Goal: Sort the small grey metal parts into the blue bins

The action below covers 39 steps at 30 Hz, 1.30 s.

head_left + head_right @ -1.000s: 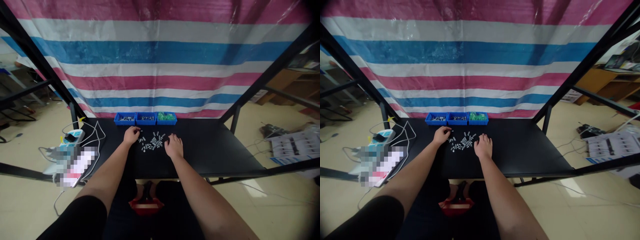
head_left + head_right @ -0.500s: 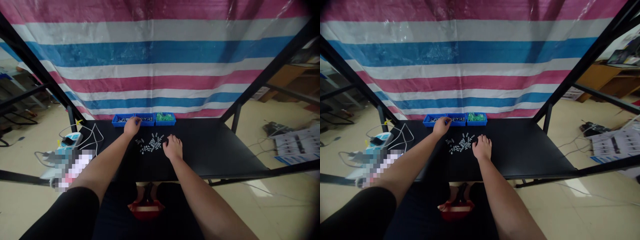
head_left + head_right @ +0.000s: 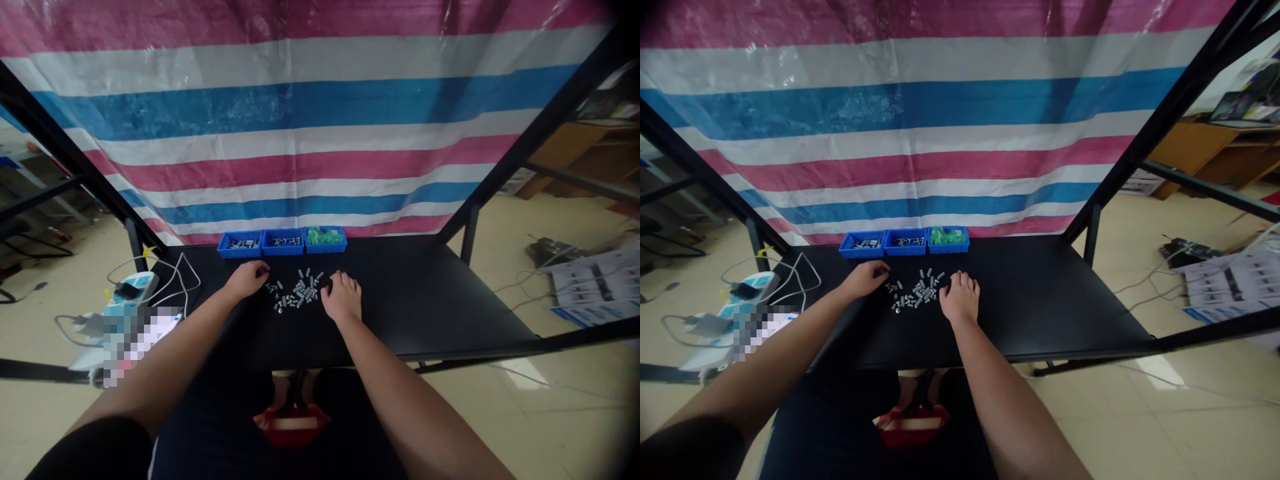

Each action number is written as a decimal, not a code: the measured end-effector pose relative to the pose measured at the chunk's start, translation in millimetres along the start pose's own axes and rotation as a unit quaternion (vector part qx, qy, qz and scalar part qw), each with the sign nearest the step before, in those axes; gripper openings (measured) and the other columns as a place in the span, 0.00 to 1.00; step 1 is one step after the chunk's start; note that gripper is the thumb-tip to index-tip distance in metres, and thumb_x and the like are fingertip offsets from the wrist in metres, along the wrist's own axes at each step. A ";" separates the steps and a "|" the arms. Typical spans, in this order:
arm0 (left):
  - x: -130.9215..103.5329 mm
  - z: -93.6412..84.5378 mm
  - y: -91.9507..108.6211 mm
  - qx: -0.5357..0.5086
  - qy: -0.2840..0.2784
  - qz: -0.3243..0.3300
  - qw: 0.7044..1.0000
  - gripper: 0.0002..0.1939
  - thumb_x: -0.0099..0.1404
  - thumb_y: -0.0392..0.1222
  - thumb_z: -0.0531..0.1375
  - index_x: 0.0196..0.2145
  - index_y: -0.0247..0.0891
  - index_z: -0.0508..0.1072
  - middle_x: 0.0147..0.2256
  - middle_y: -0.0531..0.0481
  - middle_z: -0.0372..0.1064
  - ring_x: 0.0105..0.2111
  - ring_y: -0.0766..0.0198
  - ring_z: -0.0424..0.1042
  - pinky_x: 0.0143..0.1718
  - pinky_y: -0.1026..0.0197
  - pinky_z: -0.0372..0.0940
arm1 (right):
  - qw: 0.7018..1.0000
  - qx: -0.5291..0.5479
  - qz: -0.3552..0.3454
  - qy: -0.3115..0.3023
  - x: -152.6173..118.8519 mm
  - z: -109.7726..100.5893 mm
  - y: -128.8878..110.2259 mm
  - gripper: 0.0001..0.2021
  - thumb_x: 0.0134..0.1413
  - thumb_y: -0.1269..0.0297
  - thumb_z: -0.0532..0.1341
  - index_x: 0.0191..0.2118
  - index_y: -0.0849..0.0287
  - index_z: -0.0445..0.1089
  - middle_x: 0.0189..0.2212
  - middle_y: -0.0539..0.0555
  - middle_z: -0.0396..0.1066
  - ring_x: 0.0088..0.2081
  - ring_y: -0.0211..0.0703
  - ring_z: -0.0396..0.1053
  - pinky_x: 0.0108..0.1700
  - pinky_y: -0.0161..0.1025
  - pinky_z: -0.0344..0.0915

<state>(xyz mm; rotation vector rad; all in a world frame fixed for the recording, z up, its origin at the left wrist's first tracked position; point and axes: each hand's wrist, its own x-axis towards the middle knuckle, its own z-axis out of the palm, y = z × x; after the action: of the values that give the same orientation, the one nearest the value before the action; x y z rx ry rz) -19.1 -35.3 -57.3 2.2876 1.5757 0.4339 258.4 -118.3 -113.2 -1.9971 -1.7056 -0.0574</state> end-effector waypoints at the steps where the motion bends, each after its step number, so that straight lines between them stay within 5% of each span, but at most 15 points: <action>1: -9.4 2.5 -2.5 -0.007 -0.010 0.013 1.000 0.14 0.61 0.42 0.59 0.45 0.41 0.77 0.37 0.49 0.76 0.33 0.61 0.74 0.39 0.62 0.68 | 1.000 0.000 0.000 0.000 -0.1 -0.2 -0.1 0.15 0.57 0.66 0.56 0.50 0.59 0.69 0.56 0.62 0.69 0.58 0.54 0.63 0.65 0.51 0.45; 8: -39.7 19.6 -2.0 0.018 -0.003 0.055 0.998 0.16 0.62 0.39 0.57 0.46 0.44 0.78 0.42 0.47 0.72 0.33 0.62 0.73 0.39 0.60 0.68 | 1.000 -0.004 0.000 -0.005 -0.2 -0.5 -0.3 0.15 0.58 0.66 0.55 0.50 0.59 0.69 0.56 0.63 0.68 0.58 0.55 0.62 0.65 0.52 0.45; 12: -24.8 22.0 -1.1 0.071 0.021 0.053 0.996 0.13 0.66 0.44 0.56 0.43 0.42 0.78 0.43 0.45 0.71 0.37 0.59 0.74 0.43 0.59 0.67 | 1.000 -0.007 0.001 -0.009 0.1 -0.8 -0.4 0.15 0.58 0.66 0.55 0.50 0.60 0.69 0.56 0.63 0.68 0.58 0.55 0.62 0.65 0.52 0.45; 18: 8.2 20.6 -4.3 0.091 -0.007 0.077 0.993 0.10 0.65 0.42 0.57 0.41 0.42 0.75 0.37 0.46 0.71 0.33 0.59 0.73 0.37 0.60 0.65 | 1.000 -0.007 -0.004 -0.002 0.0 -1.8 0.2 0.15 0.58 0.66 0.56 0.50 0.60 0.69 0.55 0.63 0.69 0.56 0.55 0.63 0.65 0.52 0.46; 25: 14.3 28.2 3.0 0.097 0.018 0.083 0.992 0.08 0.65 0.44 0.56 0.38 0.41 0.72 0.36 0.46 0.73 0.32 0.58 0.72 0.33 0.60 0.62 | 1.000 -0.002 -0.002 -0.003 0.4 -2.1 0.4 0.15 0.58 0.66 0.56 0.50 0.60 0.69 0.56 0.62 0.68 0.58 0.55 0.62 0.65 0.51 0.46; 31: 36.6 5.8 19.5 0.095 0.065 0.088 0.989 0.09 0.65 0.45 0.56 0.39 0.40 0.73 0.31 0.48 0.73 0.31 0.58 0.72 0.34 0.60 0.62 | 1.000 0.000 -0.003 0.000 0.0 -3.0 0.7 0.15 0.58 0.66 0.56 0.50 0.59 0.69 0.56 0.63 0.68 0.59 0.55 0.62 0.65 0.52 0.47; 34: 55.0 -12.4 30.5 0.091 0.133 0.075 0.984 0.12 0.67 0.47 0.55 0.42 0.40 0.74 0.31 0.47 0.73 0.33 0.57 0.73 0.37 0.59 0.63 | 1.000 -0.002 -0.004 0.003 -0.2 -3.0 0.8 0.14 0.58 0.66 0.56 0.49 0.59 0.69 0.56 0.62 0.68 0.59 0.55 0.62 0.65 0.52 0.47; 36: 66.0 -20.8 35.9 0.090 0.168 0.038 0.981 0.14 0.67 0.48 0.55 0.43 0.41 0.75 0.32 0.47 0.75 0.34 0.55 0.74 0.37 0.58 0.64 | 1.000 -0.001 -0.005 0.001 -0.3 -2.9 0.7 0.14 0.58 0.66 0.56 0.49 0.59 0.69 0.56 0.62 0.69 0.59 0.55 0.62 0.65 0.52 0.46; 39: 74.6 -24.8 39.1 0.099 0.134 -0.043 0.985 0.14 0.65 0.47 0.58 0.43 0.40 0.78 0.33 0.43 0.76 0.35 0.50 0.75 0.36 0.56 0.65 | 1.000 0.001 -0.004 -0.003 -0.1 -2.5 0.5 0.15 0.58 0.66 0.56 0.50 0.59 0.69 0.56 0.63 0.68 0.59 0.55 0.61 0.65 0.52 0.46</action>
<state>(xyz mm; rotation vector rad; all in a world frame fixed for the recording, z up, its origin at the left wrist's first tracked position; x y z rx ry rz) 28.6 23.9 -13.5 2.3747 1.9171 0.6101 259.6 -119.5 -111.3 -1.9911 -1.7164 -0.0528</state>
